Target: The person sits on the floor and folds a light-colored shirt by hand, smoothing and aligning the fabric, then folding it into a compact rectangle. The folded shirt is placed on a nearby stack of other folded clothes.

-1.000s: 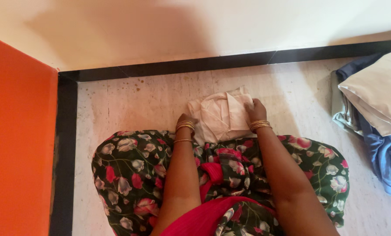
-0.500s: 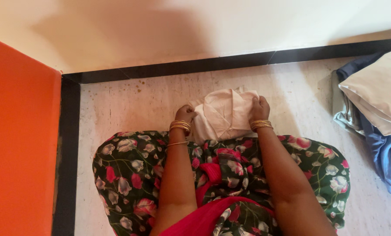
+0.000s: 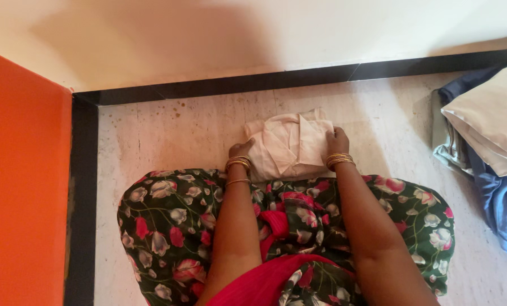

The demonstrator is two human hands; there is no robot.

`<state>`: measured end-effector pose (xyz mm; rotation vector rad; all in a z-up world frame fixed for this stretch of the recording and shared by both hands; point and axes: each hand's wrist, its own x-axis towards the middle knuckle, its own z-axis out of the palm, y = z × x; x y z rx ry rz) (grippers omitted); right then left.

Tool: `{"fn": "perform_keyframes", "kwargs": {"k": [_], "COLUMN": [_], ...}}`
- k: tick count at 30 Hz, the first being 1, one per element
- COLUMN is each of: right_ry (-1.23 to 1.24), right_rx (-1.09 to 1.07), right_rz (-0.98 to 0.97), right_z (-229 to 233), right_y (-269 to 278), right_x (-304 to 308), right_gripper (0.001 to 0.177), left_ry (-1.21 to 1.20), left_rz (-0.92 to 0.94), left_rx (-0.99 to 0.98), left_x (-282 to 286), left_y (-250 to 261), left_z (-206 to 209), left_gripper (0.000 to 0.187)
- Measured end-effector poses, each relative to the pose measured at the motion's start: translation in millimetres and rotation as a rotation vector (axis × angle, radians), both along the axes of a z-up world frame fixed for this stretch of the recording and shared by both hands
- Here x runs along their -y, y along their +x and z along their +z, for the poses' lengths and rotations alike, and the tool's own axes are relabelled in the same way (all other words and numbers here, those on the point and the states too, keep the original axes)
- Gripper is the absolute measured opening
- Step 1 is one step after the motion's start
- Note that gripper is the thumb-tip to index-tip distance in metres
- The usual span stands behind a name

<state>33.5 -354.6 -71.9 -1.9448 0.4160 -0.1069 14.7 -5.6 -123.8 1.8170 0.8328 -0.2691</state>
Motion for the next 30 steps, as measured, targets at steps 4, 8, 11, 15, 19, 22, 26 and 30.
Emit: {"fn": "perform_keyframes", "kwargs": {"k": [4, 8, 11, 15, 19, 22, 26, 30], "right_ry": [0.029, 0.137, 0.276, 0.023, 0.059, 0.133, 0.407, 0.106], "right_rx": [0.092, 0.237, 0.209, -0.013, -0.004, 0.078, 0.345, 0.151], "right_rz": [-0.111, -0.126, -0.166, -0.078, -0.046, -0.073, -0.003, 0.012], "right_z": [-7.8, -17.6, -22.2, -22.9, -23.0, -23.6, -23.3, -23.6], "right_y": [10.0, 17.2, 18.5, 16.2, 13.9, 16.0, 19.4, 13.7], "right_x": [6.5, 12.2, 12.5, 10.3, 11.7, 12.1, 11.1, 10.9], "right_gripper": [0.024, 0.022, 0.024, 0.030, 0.029, 0.023, 0.023, 0.033], "left_ry": [-0.338, -0.617, -0.602, -0.003, -0.014, -0.132, -0.322, -0.123], "left_rz": [-0.051, -0.047, 0.029, 0.110, 0.230, 0.254, 0.262, 0.342], "left_rx": [0.173, 0.445, 0.594, 0.363, 0.467, 0.609, 0.656, 0.608], "left_x": [-6.1, 4.0, 13.6, 16.9, 17.5, 15.7, 16.7, 25.5], "left_y": [-0.4, 5.1, 8.5, 3.6, 3.1, 9.4, 13.6, 8.4], "left_z": [8.9, 12.7, 9.7, -0.2, -10.1, -13.4, -14.0, -11.4], "left_gripper": [0.038, 0.030, 0.026, 0.028, 0.029, 0.028, 0.032, 0.043]}}
